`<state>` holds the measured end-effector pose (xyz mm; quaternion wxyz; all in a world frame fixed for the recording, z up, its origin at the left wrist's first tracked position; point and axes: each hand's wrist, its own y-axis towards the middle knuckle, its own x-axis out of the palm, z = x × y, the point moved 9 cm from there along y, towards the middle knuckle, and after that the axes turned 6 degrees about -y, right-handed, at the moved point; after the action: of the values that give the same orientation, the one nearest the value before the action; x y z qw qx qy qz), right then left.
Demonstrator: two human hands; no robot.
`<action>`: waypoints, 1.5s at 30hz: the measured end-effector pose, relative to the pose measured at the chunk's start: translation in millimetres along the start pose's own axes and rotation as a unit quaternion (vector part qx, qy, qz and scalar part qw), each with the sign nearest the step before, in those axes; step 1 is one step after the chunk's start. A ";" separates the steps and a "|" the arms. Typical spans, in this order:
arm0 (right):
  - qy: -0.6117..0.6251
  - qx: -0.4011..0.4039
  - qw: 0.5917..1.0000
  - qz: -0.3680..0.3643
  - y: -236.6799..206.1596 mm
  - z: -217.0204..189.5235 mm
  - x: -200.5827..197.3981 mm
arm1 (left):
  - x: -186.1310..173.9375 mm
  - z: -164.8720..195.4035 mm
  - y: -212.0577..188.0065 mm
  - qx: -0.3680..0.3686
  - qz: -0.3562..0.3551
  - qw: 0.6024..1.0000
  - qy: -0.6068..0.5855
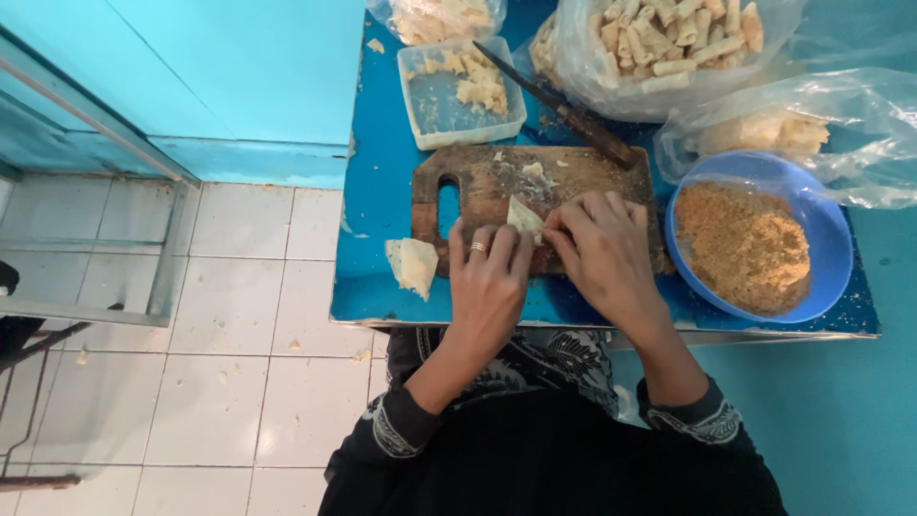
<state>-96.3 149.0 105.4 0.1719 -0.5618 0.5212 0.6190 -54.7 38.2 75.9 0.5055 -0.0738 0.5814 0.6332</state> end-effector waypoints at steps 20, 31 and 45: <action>0.155 -0.053 0.986 -0.010 -6.0 -6.0 5.1 | -11.4 -10.7 2.5 0.009 0.006 1.000 -0.016; 0.076 -0.172 0.982 -0.004 2.3 -20.3 -0.5 | 0.8 -31.3 12.7 0.026 -0.046 0.995 -0.090; 0.232 0.001 0.961 -0.148 32.6 28.2 45.8 | -13.3 -37.6 22.1 -0.035 -0.001 0.992 -0.125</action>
<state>-151.1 142.6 75.1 0.1365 -0.7609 0.4582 0.4387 -83.0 4.4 87.8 0.5721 -0.0120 0.4909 0.6569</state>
